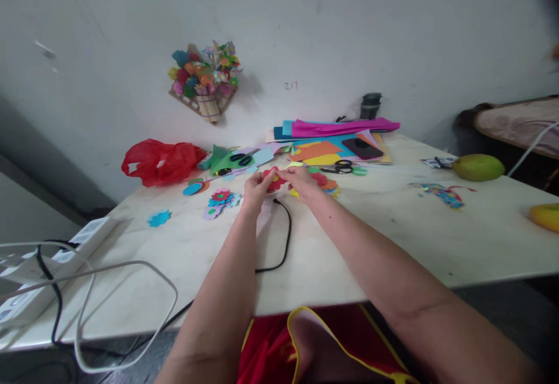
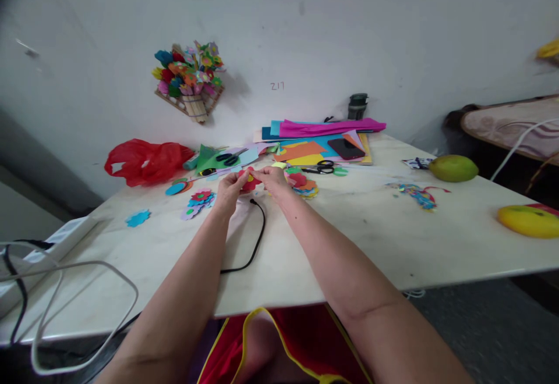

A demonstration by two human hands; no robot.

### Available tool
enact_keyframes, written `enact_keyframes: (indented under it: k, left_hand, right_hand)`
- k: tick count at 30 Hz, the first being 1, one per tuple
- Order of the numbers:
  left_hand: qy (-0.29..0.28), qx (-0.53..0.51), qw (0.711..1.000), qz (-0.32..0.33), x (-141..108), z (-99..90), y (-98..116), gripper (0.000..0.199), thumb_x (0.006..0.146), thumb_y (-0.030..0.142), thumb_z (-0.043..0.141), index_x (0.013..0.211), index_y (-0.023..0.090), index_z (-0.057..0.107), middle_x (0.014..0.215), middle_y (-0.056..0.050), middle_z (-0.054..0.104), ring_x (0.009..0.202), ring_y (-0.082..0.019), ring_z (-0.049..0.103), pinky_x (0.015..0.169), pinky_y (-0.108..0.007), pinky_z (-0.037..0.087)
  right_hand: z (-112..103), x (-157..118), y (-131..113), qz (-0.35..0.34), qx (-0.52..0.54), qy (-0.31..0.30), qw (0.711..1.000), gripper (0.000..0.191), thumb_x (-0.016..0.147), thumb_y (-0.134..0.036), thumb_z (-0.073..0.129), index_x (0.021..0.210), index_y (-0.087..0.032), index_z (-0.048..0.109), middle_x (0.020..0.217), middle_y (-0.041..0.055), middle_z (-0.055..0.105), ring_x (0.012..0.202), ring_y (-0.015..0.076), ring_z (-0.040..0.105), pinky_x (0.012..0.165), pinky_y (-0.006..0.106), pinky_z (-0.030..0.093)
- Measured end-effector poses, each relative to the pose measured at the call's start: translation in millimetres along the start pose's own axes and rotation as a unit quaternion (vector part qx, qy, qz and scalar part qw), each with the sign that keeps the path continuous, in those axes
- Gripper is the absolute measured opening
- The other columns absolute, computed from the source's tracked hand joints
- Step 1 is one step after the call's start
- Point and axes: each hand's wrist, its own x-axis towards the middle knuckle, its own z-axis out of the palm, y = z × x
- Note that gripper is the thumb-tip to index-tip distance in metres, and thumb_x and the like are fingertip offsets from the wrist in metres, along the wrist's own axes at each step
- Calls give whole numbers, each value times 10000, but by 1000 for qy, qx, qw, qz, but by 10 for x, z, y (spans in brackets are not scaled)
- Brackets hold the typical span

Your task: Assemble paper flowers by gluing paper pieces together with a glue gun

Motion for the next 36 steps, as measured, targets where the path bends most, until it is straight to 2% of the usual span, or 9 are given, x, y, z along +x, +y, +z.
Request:
enact_keyframes:
  k: [3,10,20,26,31,36]
  left_hand:
    - [-5,-6,1000,-7,5,-2,-14,484,535,543,790,643,151,528,571,1,601,509,-109,589,500,-211,474]
    - [-7,-5,1000,7,62,-8,-93,446,589,531,766,632,148,540,570,-9,609,516,-110,597,492,-199,458]
    - [-10,-20,1000,6,32,-6,-43,506,641,642,668,695,151,558,585,12,568,524,-105,568,516,-231,502]
    - [-5,-14,1000,-6,19,-11,-28,492,603,609,717,662,152,545,562,13,564,516,-110,584,498,-217,486]
    - [-14,-20,1000,-18,16,-13,-29,494,574,600,739,676,151,562,573,-6,599,527,-137,615,480,-224,482]
    - [-6,-6,1000,-6,54,-25,-80,486,570,578,754,612,155,519,519,13,561,459,-108,570,432,-197,438]
  right_hand:
    - [2,-11,-9,3,-6,1,1000,218,678,-334,674,579,-177,559,526,-54,481,480,75,370,490,242,295]
    - [9,6,21,-8,-5,-4,1000,263,672,-356,680,549,-183,524,511,-58,442,476,77,359,484,244,289]
    - [9,-2,7,-5,-7,3,1000,250,672,-378,674,575,-182,553,536,-47,484,479,77,373,483,244,301]
    - [5,-7,3,-1,-16,0,1000,293,633,-421,704,559,-187,544,522,-45,483,495,91,401,493,250,318]
    - [-1,1,14,-23,-20,-19,999,363,592,-495,720,551,-186,534,506,-53,451,481,83,365,490,253,295]
    - [3,-8,9,-35,-36,-19,999,392,573,-527,722,545,-180,541,503,-52,453,489,81,367,498,251,286]
